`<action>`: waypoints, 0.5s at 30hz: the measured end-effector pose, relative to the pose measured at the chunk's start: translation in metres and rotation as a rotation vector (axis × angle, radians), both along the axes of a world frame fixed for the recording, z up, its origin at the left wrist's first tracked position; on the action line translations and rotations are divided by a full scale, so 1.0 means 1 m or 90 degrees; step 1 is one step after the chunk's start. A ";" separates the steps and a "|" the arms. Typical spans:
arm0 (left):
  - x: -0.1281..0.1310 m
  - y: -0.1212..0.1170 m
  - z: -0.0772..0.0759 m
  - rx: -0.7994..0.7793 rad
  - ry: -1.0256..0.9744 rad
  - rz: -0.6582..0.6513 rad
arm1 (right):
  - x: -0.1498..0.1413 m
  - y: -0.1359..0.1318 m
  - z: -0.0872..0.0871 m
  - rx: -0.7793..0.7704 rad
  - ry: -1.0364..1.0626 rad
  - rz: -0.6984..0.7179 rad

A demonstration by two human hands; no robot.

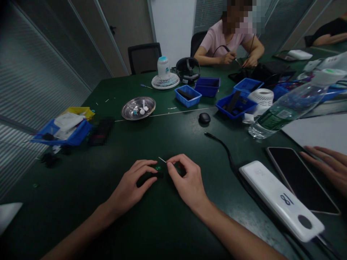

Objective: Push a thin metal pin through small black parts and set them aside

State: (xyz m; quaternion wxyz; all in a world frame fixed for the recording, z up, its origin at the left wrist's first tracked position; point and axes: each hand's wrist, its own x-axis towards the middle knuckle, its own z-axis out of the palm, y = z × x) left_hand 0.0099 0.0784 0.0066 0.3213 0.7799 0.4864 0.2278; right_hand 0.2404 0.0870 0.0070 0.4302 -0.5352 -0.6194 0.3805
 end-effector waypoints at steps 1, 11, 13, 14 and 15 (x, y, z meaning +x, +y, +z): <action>0.004 0.000 0.000 0.007 0.009 -0.004 | 0.000 0.000 0.000 0.001 0.000 -0.001; -0.007 -0.012 0.007 -0.041 0.015 -0.015 | 0.002 -0.002 -0.002 -0.011 0.005 0.005; -0.027 -0.015 0.005 -0.021 0.029 -0.019 | 0.003 -0.002 -0.002 -0.020 0.000 0.012; -0.041 -0.016 0.004 -0.008 0.040 -0.007 | 0.003 -0.002 -0.002 -0.023 -0.004 0.016; -0.058 -0.016 0.002 0.009 0.054 0.022 | 0.004 -0.002 -0.002 -0.025 -0.009 0.018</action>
